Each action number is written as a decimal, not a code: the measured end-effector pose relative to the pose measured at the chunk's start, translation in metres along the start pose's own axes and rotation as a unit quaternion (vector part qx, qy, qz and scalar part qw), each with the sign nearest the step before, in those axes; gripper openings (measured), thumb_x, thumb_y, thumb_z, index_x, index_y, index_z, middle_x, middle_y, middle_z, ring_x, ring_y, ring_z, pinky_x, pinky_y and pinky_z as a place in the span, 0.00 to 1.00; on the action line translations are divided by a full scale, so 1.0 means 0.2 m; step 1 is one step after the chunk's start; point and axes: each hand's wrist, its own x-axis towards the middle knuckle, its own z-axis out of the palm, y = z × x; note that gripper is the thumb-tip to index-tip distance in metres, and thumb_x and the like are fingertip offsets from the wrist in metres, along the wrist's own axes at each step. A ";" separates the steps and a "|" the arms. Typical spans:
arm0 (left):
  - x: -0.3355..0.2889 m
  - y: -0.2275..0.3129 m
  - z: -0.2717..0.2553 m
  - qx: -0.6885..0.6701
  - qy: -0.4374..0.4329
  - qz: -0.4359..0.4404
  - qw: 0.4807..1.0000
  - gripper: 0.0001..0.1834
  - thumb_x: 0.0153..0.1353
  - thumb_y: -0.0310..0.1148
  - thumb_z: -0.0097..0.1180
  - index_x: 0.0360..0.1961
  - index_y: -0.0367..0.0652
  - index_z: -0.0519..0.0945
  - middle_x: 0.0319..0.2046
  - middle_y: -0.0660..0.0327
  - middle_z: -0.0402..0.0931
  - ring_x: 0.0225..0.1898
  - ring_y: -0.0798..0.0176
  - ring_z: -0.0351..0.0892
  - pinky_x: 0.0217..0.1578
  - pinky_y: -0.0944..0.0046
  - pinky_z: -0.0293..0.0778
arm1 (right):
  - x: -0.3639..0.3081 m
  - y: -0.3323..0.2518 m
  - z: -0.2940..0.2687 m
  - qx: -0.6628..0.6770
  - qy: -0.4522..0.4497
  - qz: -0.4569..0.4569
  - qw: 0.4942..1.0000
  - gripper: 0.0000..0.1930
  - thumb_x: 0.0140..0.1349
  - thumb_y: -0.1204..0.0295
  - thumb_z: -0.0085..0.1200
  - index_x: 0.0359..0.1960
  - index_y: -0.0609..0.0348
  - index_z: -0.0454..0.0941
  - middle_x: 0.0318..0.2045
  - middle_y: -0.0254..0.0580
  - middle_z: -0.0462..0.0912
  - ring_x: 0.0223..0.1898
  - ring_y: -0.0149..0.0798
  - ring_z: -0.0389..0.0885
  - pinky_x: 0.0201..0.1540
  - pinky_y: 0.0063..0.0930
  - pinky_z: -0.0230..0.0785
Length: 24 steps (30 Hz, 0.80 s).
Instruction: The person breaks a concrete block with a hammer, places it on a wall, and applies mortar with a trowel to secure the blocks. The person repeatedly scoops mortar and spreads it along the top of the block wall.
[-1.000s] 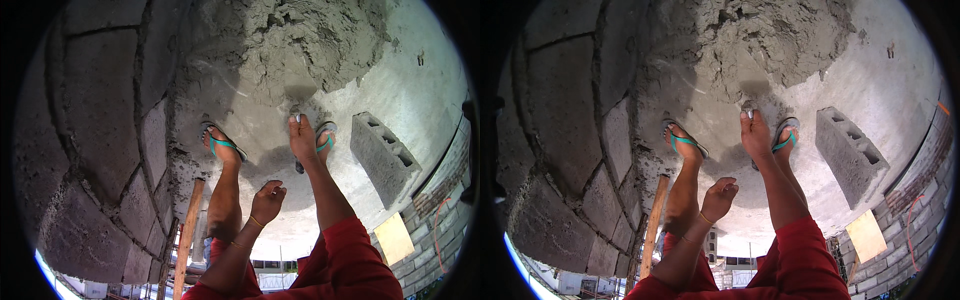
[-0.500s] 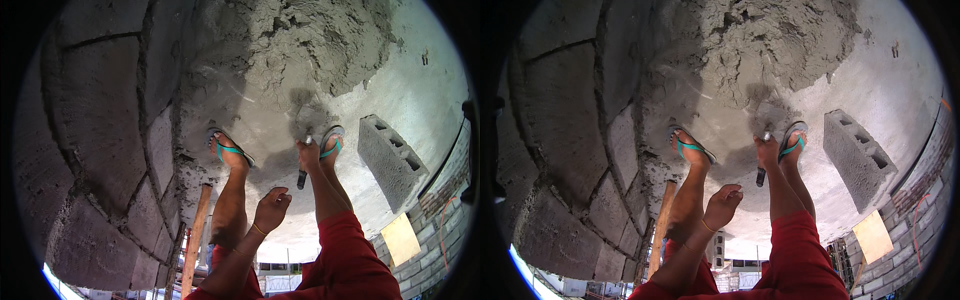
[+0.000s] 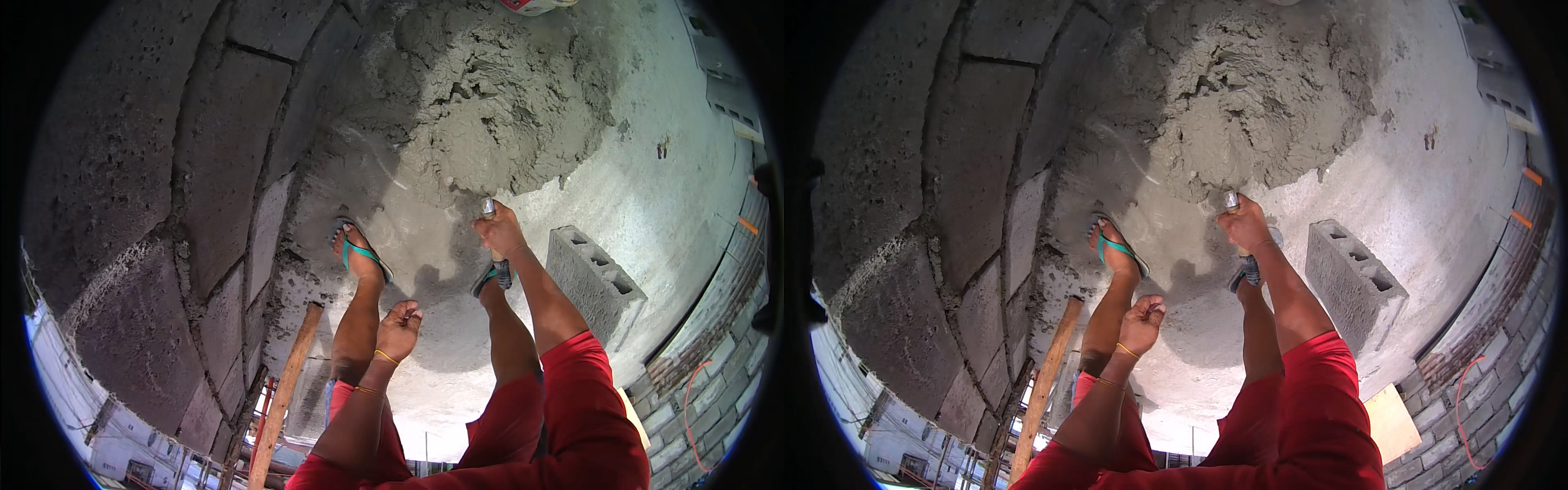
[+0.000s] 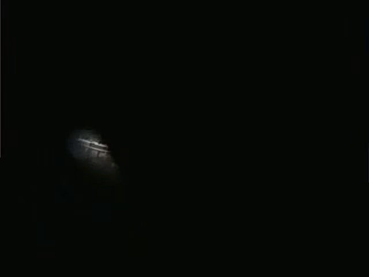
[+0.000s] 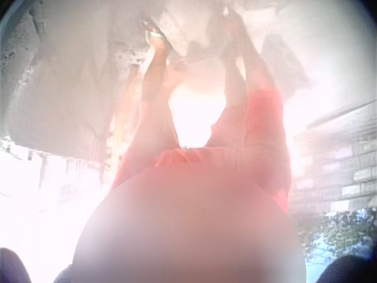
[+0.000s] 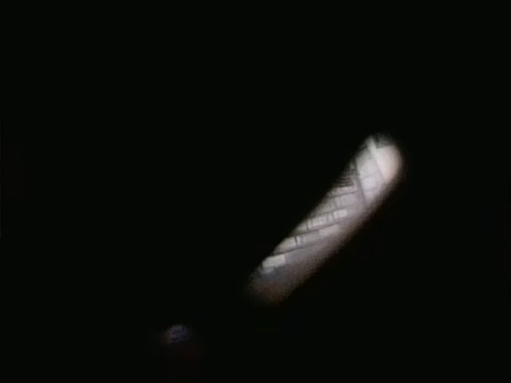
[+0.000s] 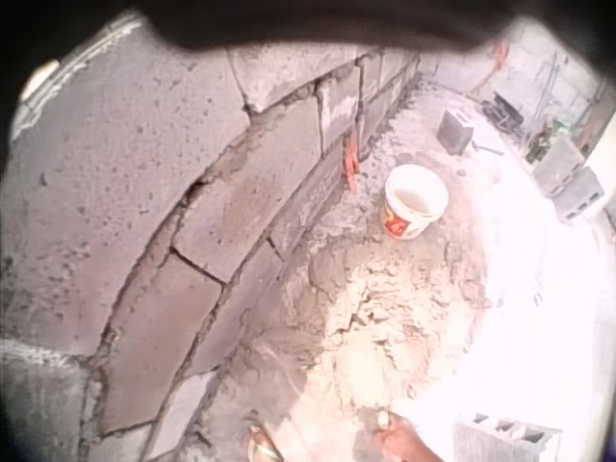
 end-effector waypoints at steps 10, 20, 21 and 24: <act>-1.03 -0.11 -0.42 -0.202 0.269 -0.013 0.942 0.10 0.67 0.34 0.60 0.45 0.41 0.83 0.37 0.57 0.85 0.39 0.65 0.83 0.43 0.64 0.77 | -1.23 -1.45 -0.33 -0.381 -0.192 -0.009 0.904 0.11 0.52 0.78 0.66 0.31 0.59 0.74 0.20 0.31 0.74 0.16 0.27 0.70 0.19 0.28 0.66; -1.59 -0.73 -0.11 -0.223 0.235 -0.180 0.929 0.14 0.66 0.38 0.60 0.43 0.36 0.82 0.37 0.59 0.83 0.35 0.65 0.82 0.34 0.63 0.81 | -1.76 -2.59 0.65 -0.624 -0.343 -0.110 0.693 0.13 0.48 0.76 0.71 0.27 0.58 0.75 0.18 0.29 0.75 0.17 0.25 0.71 0.19 0.27 0.65; -1.61 -0.73 -0.11 -0.253 0.226 -0.198 0.920 0.14 0.66 0.37 0.60 0.43 0.36 0.82 0.38 0.59 0.83 0.36 0.65 0.82 0.35 0.63 0.81 | -1.79 -2.66 0.79 -0.647 -0.339 -0.136 0.670 0.12 0.47 0.75 0.71 0.28 0.59 0.76 0.18 0.30 0.76 0.18 0.26 0.72 0.21 0.29 0.66; -1.63 -0.68 -0.19 -0.381 0.247 -0.194 0.870 0.13 0.66 0.36 0.60 0.44 0.36 0.81 0.38 0.60 0.82 0.37 0.64 0.81 0.36 0.63 0.82 | -1.87 -2.84 1.17 -0.686 -0.352 -0.250 0.585 0.14 0.44 0.74 0.69 0.32 0.63 0.79 0.21 0.35 0.79 0.23 0.34 0.78 0.30 0.33 0.72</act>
